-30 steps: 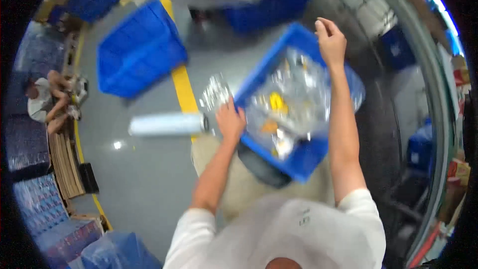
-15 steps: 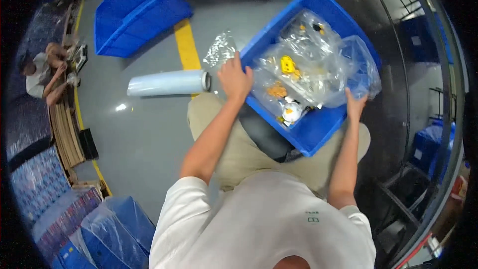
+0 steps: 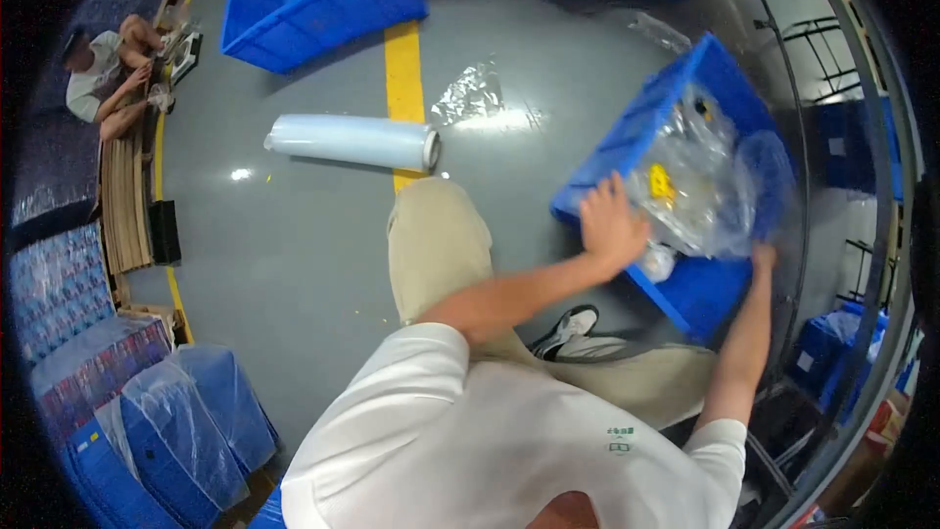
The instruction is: Organizing and checking inventory on a factory floor, including sorting parts into bins and moving loaded pallets with a pallet jack.
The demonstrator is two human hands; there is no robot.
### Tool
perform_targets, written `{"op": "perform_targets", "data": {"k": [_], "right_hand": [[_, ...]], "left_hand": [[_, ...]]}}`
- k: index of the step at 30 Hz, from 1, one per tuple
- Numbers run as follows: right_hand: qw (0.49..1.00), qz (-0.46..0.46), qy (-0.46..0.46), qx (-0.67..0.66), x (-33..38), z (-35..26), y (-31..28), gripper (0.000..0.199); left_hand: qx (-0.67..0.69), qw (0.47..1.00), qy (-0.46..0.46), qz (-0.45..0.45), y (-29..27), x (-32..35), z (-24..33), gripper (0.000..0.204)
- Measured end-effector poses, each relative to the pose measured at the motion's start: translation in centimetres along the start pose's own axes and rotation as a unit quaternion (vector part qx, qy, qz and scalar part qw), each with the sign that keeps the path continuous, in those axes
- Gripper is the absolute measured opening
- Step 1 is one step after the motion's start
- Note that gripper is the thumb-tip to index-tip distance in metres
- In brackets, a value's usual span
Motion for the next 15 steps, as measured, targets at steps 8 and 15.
{"op": "perform_targets", "data": {"k": [8,15], "right_hand": [[0.897,0.345,-0.215,-0.173,19.2,-18.0,-22.1,0.058],[0.958,0.04,-0.139,-0.247,25.3,-15.7,-9.5,0.054]], "left_hand": [[0.271,0.794,0.146,-0.525,10.2,11.9,4.9,0.051],[0.276,0.946,0.042,-0.163,-0.2,-5.6,-10.4,0.033]]}}
Point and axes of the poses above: each hand's wrist, its own x-axis away from the middle knuckle, its own y-axis out of the palm, z = x × y, the point moved 9 cm from there along -x, towards the middle knuckle, and after that the axes turned 9 degrees about z, right-handed, at the moved point
